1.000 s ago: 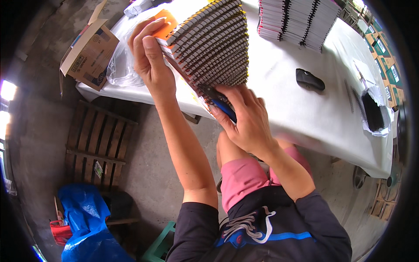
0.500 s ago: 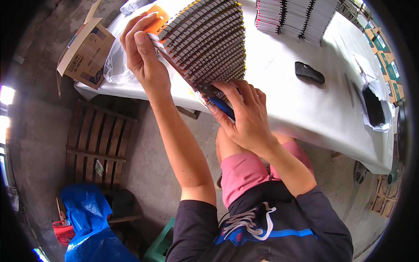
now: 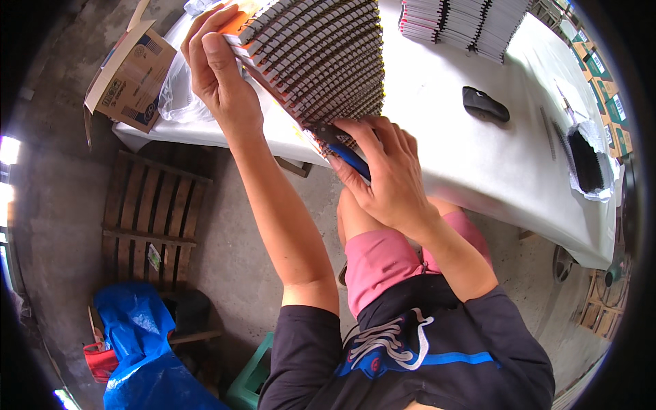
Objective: The person trims the excess spiral coil from a stack of notebooks using wire cutters and then places stacks of completed notebooks into a cardboard shipping box.
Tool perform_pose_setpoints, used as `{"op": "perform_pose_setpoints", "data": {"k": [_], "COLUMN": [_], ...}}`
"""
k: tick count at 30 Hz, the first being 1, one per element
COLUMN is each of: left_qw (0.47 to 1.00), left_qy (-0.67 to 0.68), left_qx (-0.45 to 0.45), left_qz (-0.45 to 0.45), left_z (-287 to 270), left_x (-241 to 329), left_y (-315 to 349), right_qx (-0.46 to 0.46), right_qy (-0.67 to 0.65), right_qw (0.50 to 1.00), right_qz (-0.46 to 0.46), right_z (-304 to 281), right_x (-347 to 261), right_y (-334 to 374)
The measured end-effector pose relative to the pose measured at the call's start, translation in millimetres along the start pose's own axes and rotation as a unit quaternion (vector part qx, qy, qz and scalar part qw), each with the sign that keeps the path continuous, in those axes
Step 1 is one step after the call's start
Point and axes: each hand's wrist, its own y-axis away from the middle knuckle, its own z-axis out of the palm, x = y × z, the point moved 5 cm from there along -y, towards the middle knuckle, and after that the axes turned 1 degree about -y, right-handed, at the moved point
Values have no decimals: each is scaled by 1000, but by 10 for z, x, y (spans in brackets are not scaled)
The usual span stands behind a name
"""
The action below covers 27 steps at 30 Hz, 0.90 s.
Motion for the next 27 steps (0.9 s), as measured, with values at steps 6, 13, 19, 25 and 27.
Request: {"op": "perform_pose_setpoints", "data": {"k": [6,13,19,25,27], "left_qw": [1000,1000,996,995,995], "left_qy": [-3,-14,-79,-86,-84], "left_qx": [1,-9,-22,-22,-23], "left_qz": [-8,18,46,46,50], "left_z": [-10,19,-14,-8,-6], "left_x": [-2,11,35,30,36], "left_y": [12,13,-11,-4,-13], "right_qx": [-17,-229,-11,-22,-49], "right_qy": [94,-523,-1,62,40], "right_qw": [995,737,1000,998,998], "right_qz": [-16,362,25,5,26], "right_z": [72,300,100,110,112], "right_x": [-14,185,123,80,86], "right_y": [0,114,132,83,75]}}
